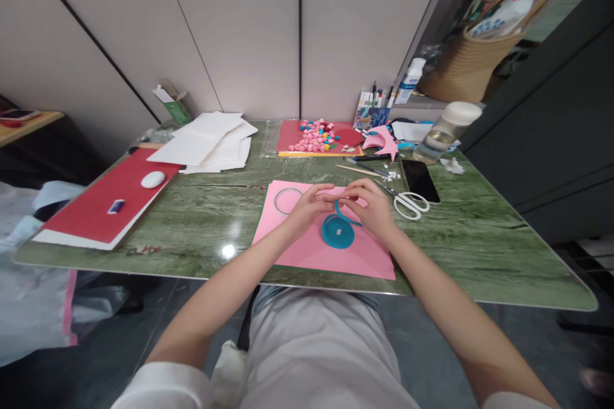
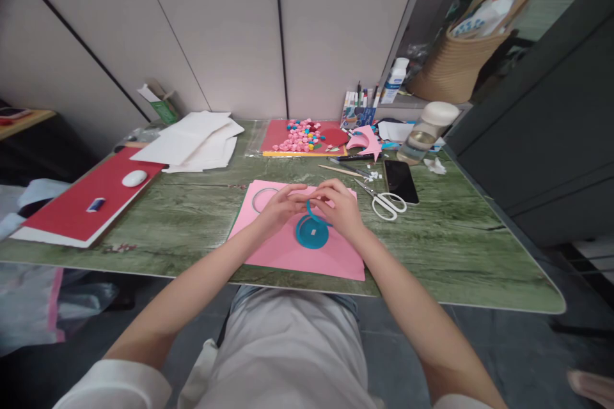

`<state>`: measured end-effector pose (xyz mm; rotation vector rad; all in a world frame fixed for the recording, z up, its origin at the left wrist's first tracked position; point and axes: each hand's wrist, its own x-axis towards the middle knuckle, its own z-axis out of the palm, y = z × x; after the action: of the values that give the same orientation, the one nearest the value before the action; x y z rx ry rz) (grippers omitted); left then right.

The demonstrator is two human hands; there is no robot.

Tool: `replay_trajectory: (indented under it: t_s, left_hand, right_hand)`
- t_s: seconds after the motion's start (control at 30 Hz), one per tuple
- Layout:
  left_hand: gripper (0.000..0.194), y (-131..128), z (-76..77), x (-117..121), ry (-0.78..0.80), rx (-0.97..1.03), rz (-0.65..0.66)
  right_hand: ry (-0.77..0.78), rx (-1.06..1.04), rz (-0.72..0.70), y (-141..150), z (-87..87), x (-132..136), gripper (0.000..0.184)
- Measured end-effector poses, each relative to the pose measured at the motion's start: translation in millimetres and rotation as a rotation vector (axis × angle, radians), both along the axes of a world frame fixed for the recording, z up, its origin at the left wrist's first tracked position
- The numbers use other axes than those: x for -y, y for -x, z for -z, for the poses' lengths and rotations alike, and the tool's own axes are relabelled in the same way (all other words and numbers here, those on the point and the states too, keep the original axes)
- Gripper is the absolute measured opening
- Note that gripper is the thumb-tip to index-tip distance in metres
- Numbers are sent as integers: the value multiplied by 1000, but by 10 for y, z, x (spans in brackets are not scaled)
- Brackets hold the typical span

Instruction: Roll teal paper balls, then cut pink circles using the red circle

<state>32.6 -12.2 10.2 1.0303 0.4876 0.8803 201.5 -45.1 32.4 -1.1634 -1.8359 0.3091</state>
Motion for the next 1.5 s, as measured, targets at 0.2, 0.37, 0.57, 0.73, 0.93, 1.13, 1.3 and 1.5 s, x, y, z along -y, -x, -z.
replay_trajectory:
  t_s: [0.2, 0.37, 0.57, 0.73, 0.93, 1.13, 1.3, 1.5]
  left_hand:
    - [46, -67, 40, 11, -51, -51, -41]
    - [44, -78, 35, 18, -85, -44, -36]
    - [41, -58, 85, -19, -74, -84, -29]
    - [42, -53, 111, -37, -69, -108, -24]
    - [39, -68, 106, -34, -62, -107, -72]
    - [35, -60, 113, -68, -39, -101, -128]
    - [34, -45, 120, -80, -70, -118, -149]
    - [37, -47, 114, -58, -107, -147, -177]
  right_hand:
    - [71, -38, -33, 33, -3, -2, 4]
    - [88, -3, -73, 57, 13, -4, 9]
    - [93, 33, -133, 64, 41, 5, 9]
    - [90, 54, -147, 67, 78, 1, 8]
    - [113, 32, -152, 67, 60, 2, 6]
    - [104, 17, -153, 37, 62, -12, 8]
    - [77, 35, -175, 45, 110, -32, 18]
    - [59, 22, -120, 75, 153, -45, 22]
